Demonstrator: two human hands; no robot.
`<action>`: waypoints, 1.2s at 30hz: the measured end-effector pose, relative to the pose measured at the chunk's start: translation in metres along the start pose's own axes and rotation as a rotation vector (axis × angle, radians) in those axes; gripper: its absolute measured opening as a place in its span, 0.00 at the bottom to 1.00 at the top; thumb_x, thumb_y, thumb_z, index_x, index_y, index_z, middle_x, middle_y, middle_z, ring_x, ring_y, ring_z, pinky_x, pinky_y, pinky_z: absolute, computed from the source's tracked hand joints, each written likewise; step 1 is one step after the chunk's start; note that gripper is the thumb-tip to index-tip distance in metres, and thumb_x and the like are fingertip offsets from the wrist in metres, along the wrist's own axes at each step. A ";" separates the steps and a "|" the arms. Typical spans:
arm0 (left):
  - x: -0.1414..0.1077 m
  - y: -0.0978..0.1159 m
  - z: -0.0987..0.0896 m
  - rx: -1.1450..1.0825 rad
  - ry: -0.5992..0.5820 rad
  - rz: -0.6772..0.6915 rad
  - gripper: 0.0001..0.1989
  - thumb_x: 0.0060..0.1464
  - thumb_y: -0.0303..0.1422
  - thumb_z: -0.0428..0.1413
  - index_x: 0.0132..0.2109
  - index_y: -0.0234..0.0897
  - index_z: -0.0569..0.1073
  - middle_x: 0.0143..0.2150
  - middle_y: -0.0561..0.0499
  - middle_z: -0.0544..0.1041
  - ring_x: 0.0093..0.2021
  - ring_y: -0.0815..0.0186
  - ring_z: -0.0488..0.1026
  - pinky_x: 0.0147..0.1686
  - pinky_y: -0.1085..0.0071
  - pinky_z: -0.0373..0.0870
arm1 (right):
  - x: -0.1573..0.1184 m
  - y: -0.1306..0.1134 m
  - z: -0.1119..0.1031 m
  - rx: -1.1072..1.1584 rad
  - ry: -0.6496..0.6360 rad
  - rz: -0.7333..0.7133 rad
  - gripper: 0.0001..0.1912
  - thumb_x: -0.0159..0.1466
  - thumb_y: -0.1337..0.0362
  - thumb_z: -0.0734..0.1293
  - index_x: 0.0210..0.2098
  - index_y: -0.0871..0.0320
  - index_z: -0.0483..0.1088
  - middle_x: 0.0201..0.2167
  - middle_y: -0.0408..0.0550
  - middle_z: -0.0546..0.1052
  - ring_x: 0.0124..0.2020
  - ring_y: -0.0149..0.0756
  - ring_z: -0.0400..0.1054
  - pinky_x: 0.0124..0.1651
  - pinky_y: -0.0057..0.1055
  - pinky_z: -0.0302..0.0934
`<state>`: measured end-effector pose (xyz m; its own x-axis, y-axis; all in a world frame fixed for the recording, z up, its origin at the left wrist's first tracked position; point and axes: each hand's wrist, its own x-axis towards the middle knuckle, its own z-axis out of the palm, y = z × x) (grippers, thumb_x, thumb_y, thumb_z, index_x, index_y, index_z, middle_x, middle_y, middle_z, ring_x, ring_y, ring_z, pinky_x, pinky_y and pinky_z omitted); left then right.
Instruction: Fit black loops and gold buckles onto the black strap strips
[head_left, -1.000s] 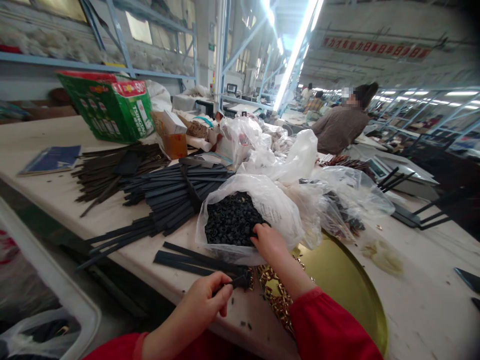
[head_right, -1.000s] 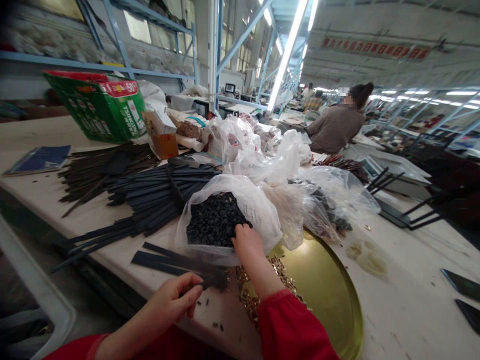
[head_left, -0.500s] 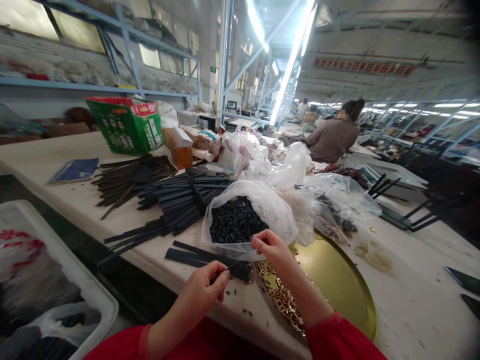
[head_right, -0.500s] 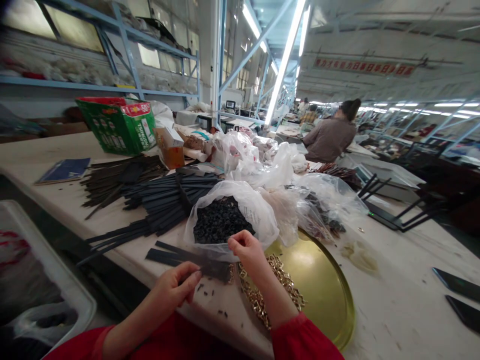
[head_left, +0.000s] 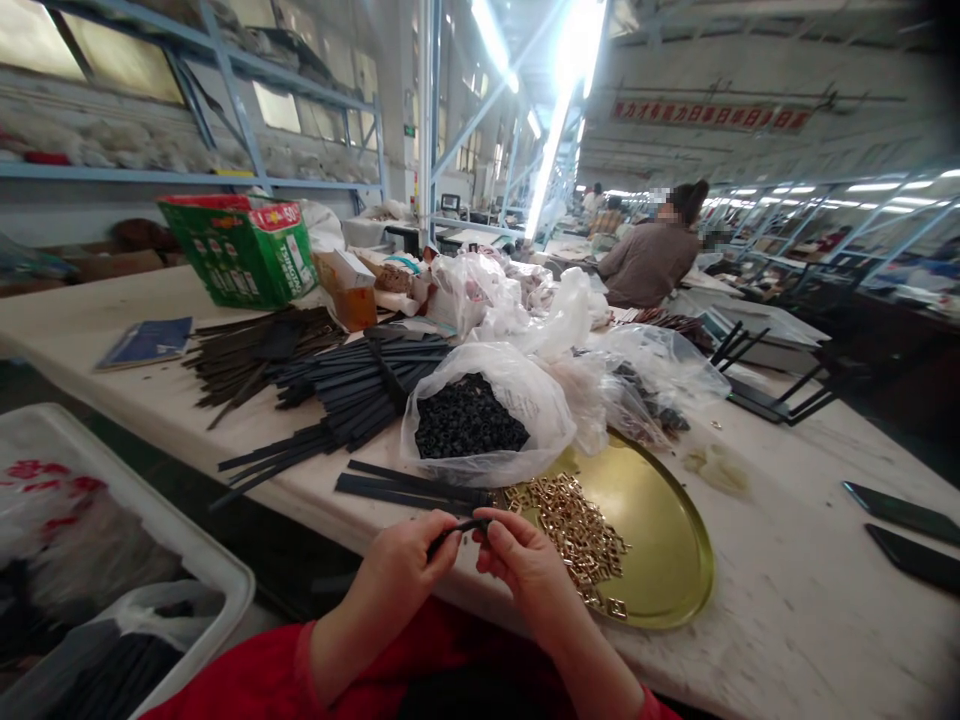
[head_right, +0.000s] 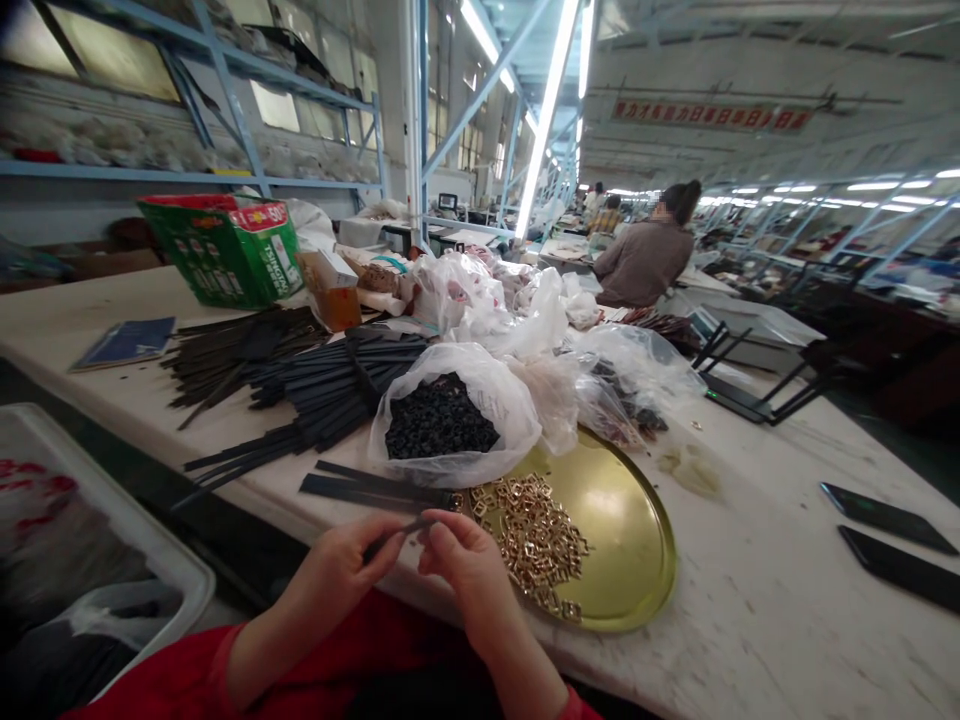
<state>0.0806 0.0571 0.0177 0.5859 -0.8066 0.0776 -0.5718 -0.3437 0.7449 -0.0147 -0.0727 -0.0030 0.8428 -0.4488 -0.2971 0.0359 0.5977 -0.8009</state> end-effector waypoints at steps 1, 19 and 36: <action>-0.001 0.000 0.001 0.024 -0.018 0.008 0.12 0.57 0.34 0.45 0.37 0.39 0.73 0.31 0.52 0.75 0.32 0.64 0.71 0.34 0.72 0.61 | 0.000 0.003 -0.002 -0.066 0.008 -0.049 0.20 0.47 0.53 0.73 0.34 0.61 0.75 0.22 0.42 0.72 0.19 0.24 0.64 0.25 0.24 0.60; -0.005 -0.004 0.013 -0.207 -0.234 -0.057 0.11 0.55 0.32 0.46 0.33 0.36 0.73 0.28 0.54 0.73 0.30 0.67 0.67 0.31 0.75 0.61 | -0.009 0.025 -0.024 -0.528 -0.060 -0.168 0.25 0.58 0.45 0.61 0.39 0.60 0.73 0.19 0.41 0.67 0.21 0.28 0.59 0.27 0.27 0.55; -0.011 -0.001 0.022 -0.407 -0.280 -0.136 0.13 0.54 0.29 0.44 0.47 0.34 0.61 0.27 0.54 0.72 0.29 0.66 0.69 0.32 0.72 0.65 | -0.030 0.029 -0.016 -0.510 -0.061 -0.198 0.16 0.58 0.51 0.64 0.30 0.58 0.70 0.24 0.43 0.71 0.26 0.32 0.63 0.30 0.27 0.57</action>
<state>0.0626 0.0561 0.0015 0.4311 -0.8847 -0.1772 -0.1981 -0.2844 0.9380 -0.0473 -0.0523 -0.0257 0.8767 -0.4713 -0.0967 -0.0553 0.1010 -0.9933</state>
